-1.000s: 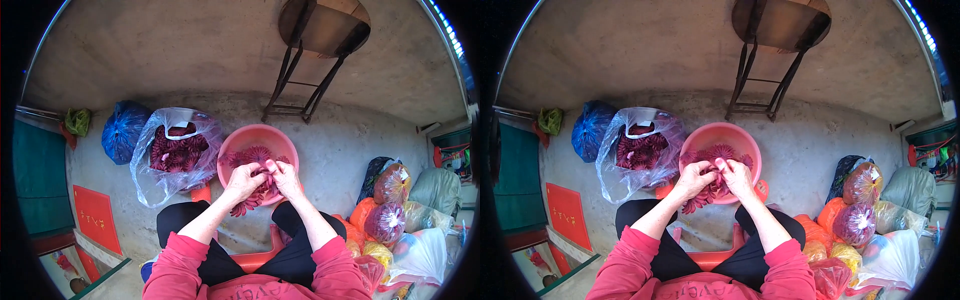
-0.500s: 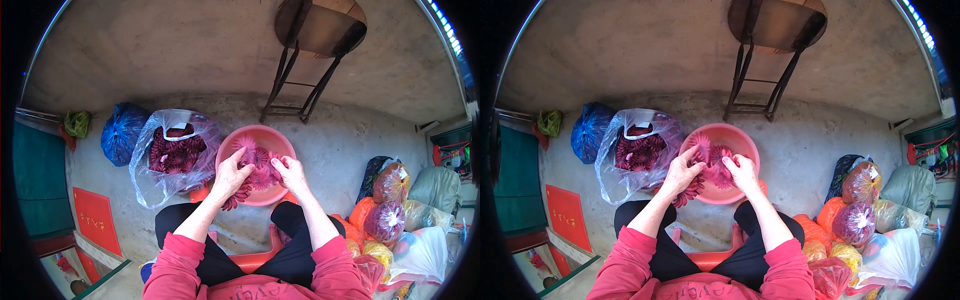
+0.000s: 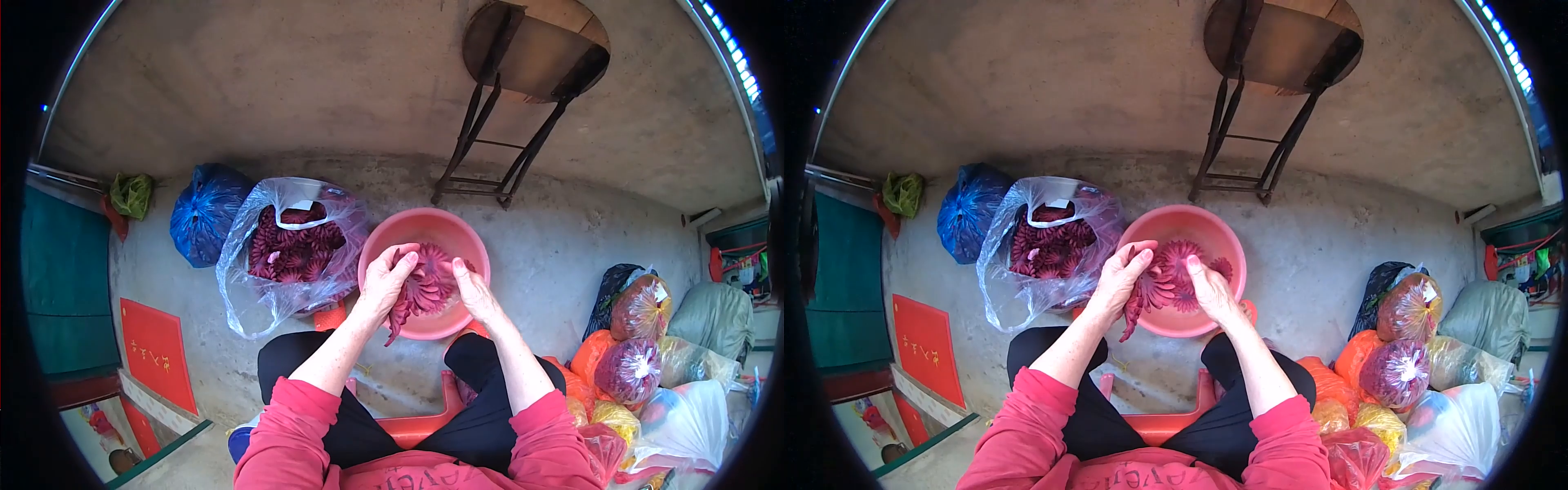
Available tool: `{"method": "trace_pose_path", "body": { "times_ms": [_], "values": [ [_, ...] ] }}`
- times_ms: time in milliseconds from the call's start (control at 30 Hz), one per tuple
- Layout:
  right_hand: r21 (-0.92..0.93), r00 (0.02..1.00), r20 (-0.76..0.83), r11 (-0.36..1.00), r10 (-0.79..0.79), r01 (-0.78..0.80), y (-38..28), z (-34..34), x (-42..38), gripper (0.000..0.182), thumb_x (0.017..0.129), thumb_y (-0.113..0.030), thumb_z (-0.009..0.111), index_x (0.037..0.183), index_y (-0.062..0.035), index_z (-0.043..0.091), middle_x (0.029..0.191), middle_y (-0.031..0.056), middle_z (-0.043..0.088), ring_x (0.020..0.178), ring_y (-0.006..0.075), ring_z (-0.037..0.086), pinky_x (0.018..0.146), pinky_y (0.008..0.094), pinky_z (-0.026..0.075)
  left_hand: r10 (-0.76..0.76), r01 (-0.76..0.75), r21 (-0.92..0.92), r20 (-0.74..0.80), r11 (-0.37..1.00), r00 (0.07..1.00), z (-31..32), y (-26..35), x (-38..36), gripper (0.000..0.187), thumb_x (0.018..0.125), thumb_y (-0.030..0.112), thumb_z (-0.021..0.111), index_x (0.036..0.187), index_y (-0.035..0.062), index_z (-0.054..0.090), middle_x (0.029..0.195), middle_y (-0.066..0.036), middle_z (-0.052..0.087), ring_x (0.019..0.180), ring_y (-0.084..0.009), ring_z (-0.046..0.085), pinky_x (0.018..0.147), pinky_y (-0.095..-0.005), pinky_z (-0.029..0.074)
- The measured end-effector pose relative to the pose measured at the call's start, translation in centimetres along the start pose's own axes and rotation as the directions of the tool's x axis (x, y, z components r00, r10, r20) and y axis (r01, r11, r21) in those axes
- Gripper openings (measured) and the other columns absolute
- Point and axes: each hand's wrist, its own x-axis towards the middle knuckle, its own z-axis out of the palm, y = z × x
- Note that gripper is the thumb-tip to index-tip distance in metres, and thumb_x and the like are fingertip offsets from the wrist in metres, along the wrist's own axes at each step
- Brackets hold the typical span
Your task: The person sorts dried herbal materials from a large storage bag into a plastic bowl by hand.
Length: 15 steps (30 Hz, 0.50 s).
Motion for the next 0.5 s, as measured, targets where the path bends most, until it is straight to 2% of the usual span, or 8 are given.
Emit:
{"method": "trace_pose_path", "body": {
  "times_ms": [33, 67, 267, 400, 500],
  "values": [
    [0.306, 0.971, 0.174, 0.928, 0.163, -0.211, -1.7, -0.1, -0.3, 0.038, 0.088, -0.036, 0.050, 0.098, 0.0002, 0.059, 0.081, 0.0057, 0.061, 0.067, 0.0160, 0.055, 0.065, 0.0272, 0.045, 0.022, -0.023, -0.031, -0.010, 0.999, 1.000, 0.2, -0.3, 0.1, 0.032, 0.086, 0.015, 0.058, 0.114, 0.0020, 0.053, 0.091, -0.004, 0.057, 0.076, -0.0078, 0.054, 0.073, -0.0177, 0.042],
    [0.535, 0.889, 0.382, 0.723, 0.254, -0.437, -2.4, -0.1, -0.5, 0.037, 0.088, -0.034, 0.052, 0.100, 0.0004, 0.059, 0.083, 0.0055, 0.061, 0.069, 0.0149, 0.055, 0.066, 0.0263, 0.045, 0.043, -0.044, -0.060, -0.019, 0.997, 0.999, 0.4, -0.4, 0.0, 0.031, 0.086, 0.016, 0.058, 0.114, 0.0019, 0.053, 0.090, -0.004, 0.057, 0.075, -0.0075, 0.053, 0.072, -0.0174, 0.042],
    [0.607, 0.909, 0.353, 0.685, 0.221, -0.402, -0.3, 1.4, -1.2, 0.030, 0.087, -0.025, 0.057, 0.102, 0.0008, 0.057, 0.091, 0.0054, 0.061, 0.074, 0.0122, 0.056, 0.070, 0.0224, 0.045, 0.150, -0.155, 0.118, 0.049, 0.981, 0.987, 1.1, -0.4, -0.5, 0.029, 0.085, 0.013, 0.059, 0.112, 0.0022, 0.054, 0.091, -0.004, 0.057, 0.074, -0.0071, 0.053, 0.071, -0.0163, 0.041],
    [0.327, 0.990, 0.042, 0.935, 0.133, -0.139, -0.6, 0.5, -0.5, 0.022, 0.083, -0.014, 0.060, 0.099, 0.0017, 0.059, 0.085, 0.0036, 0.062, 0.071, 0.0109, 0.054, 0.067, 0.0201, 0.044, -0.140, 0.152, -0.123, 0.099, 0.981, 0.985, 0.6, 0.3, -0.9, 0.030, 0.083, 0.009, 0.061, 0.112, 0.0027, 0.053, 0.090, -0.003, 0.057, 0.073, -0.0058, 0.051, 0.066, -0.0153, 0.041],
    [0.338, 0.992, 0.010, 0.933, 0.126, -0.121, -0.5, 0.5, -0.4, 0.020, 0.083, -0.012, 0.060, 0.098, 0.0014, 0.059, 0.086, 0.0042, 0.062, 0.073, 0.0100, 0.055, 0.069, 0.0192, 0.044, -0.175, 0.188, -0.090, 0.134, 0.978, 0.975, 0.5, 0.6, -1.0, 0.032, 0.082, 0.008, 0.062, 0.112, 0.0031, 0.053, 0.090, -0.003, 0.058, 0.072, -0.0054, 0.051, 0.063, -0.0145, 0.041]
  ]
}}
